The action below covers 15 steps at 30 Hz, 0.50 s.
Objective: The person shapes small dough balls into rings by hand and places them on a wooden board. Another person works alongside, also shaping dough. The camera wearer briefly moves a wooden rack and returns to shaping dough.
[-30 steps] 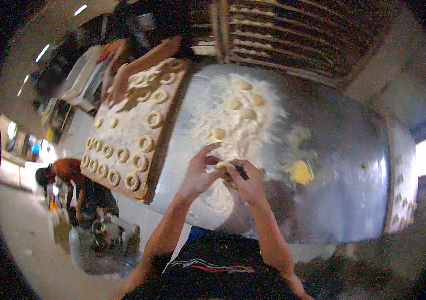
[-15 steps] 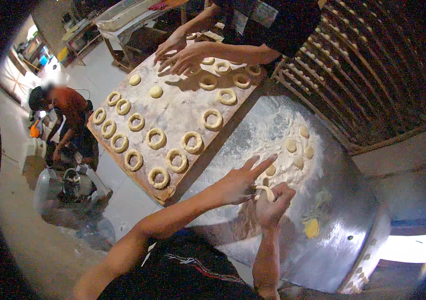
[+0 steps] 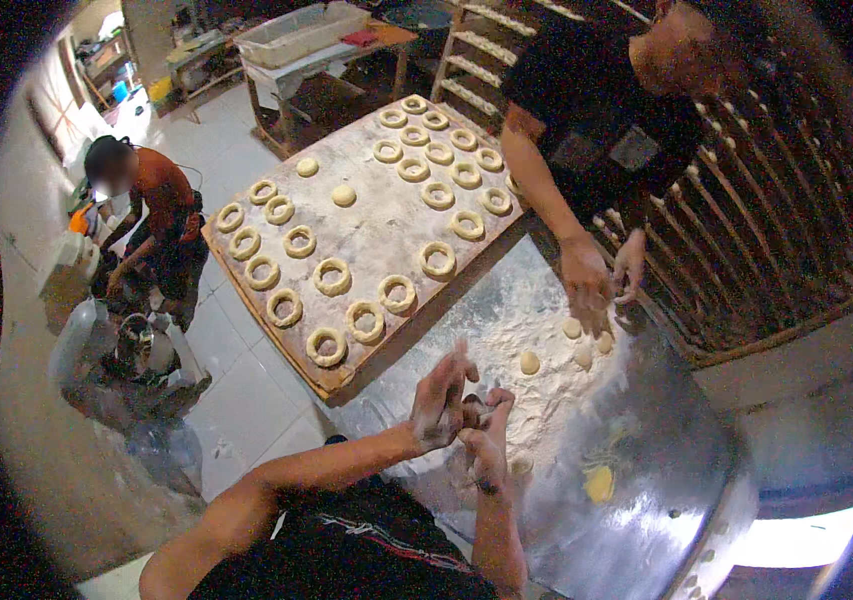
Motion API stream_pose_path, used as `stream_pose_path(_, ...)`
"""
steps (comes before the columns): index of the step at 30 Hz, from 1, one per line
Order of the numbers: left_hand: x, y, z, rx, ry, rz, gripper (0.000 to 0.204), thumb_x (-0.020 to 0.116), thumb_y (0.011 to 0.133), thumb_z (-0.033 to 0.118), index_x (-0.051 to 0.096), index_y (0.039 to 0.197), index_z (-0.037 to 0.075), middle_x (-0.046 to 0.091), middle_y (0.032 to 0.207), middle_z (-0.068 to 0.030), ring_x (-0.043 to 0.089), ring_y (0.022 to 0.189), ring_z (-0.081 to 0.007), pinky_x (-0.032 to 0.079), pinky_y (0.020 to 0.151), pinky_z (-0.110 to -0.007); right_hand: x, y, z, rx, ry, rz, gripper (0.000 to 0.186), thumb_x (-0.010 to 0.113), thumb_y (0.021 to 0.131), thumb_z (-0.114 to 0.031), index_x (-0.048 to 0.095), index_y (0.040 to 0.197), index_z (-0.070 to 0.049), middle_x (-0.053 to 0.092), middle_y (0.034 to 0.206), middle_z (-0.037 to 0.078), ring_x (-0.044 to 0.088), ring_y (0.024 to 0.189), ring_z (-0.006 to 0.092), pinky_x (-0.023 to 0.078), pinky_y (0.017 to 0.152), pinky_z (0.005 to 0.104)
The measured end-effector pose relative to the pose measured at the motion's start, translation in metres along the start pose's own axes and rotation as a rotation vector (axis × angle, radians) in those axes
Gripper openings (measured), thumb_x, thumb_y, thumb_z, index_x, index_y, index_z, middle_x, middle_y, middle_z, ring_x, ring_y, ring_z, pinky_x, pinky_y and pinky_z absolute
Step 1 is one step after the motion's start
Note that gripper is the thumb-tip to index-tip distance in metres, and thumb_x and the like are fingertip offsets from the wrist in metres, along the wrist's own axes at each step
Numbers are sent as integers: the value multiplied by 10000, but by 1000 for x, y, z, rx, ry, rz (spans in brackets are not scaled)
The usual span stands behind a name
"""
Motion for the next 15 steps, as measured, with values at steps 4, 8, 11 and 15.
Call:
stream_pose_path(4, 8, -39, -25, -626, -520, 194, 449, 440, 932, 73, 432, 1380, 86, 501, 778, -47, 501, 647, -124, 427, 536, -297, 1, -26, -14, 65, 361, -123, 426, 556, 767, -179, 302, 1109, -149, 468, 843, 56, 508, 661, 164, 441, 604, 277)
stream_pose_path(8, 17, -61, 78, 618, 163, 21, 548, 439, 931, 140, 301, 1460, 117, 525, 800, -63, 506, 660, -175, 449, 599, -320, -8, -47, -12, 157, 449, -1, 306, 456, 803, -169, 325, 1078, -141, 498, 783, 86, 504, 614, 183, 419, 532, 288)
stream_pose_path(11, 1, -57, 21, -56, -99, 190, 479, 516, 938, 206, 389, 1380, 74, 531, 794, -63, 516, 696, -182, 463, 614, -310, -5, -51, -26, 40, 532, -229, 254, 455, 848, -234, 348, 1067, -161, 518, 780, 69, 526, 641, 208, 421, 532, 316)
stream_pose_path(15, 5, -73, 73, 606, 309, 273, 498, 538, 945, 212, 379, 1396, 72, 544, 824, -70, 496, 685, -161, 438, 591, -303, -8, -50, -9, 139, 350, -334, 242, 417, 898, -349, 351, 1048, -171, 521, 775, 74, 534, 657, 203, 427, 536, 330)
Point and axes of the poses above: each hand's wrist, its own y-axis towards the middle knuckle, its own x-axis out of the palm, z = x × y, the point moved 8 cm from there along y, towards the middle knuckle
